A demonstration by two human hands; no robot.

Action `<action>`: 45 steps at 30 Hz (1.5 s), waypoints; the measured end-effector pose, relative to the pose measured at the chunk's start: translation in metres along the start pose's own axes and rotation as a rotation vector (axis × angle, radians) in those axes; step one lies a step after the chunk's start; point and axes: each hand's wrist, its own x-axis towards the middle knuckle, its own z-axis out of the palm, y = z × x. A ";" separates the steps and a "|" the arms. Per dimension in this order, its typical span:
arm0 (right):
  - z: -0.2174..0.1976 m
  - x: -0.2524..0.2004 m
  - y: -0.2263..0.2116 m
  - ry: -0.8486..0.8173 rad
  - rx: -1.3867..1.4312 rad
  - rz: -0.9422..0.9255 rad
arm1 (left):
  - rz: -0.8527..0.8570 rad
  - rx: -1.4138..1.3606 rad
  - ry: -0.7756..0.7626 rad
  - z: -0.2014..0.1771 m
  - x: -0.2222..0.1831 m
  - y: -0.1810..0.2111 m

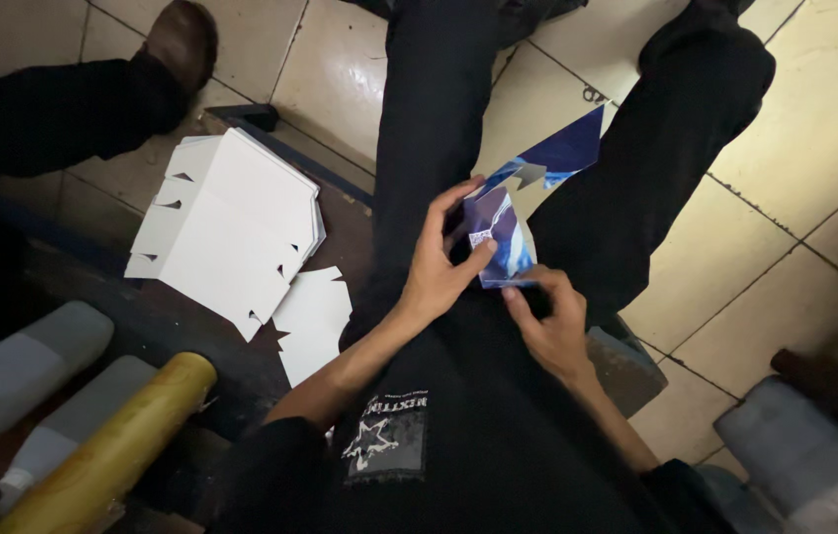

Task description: The person assembles cardboard boxes by folding the pre-cut white and blue cardboard sheets and tucking the tabs into the designated slots by hand.

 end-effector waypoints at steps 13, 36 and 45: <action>0.007 0.024 -0.016 0.001 0.313 0.122 | 0.007 -0.058 0.011 0.010 0.001 -0.012; -0.008 0.042 0.019 -0.255 0.388 0.308 | -0.114 -0.468 -0.311 -0.022 0.028 -0.017; -0.010 0.049 0.008 -0.176 0.422 0.447 | -0.062 -0.349 -0.314 -0.016 0.024 -0.021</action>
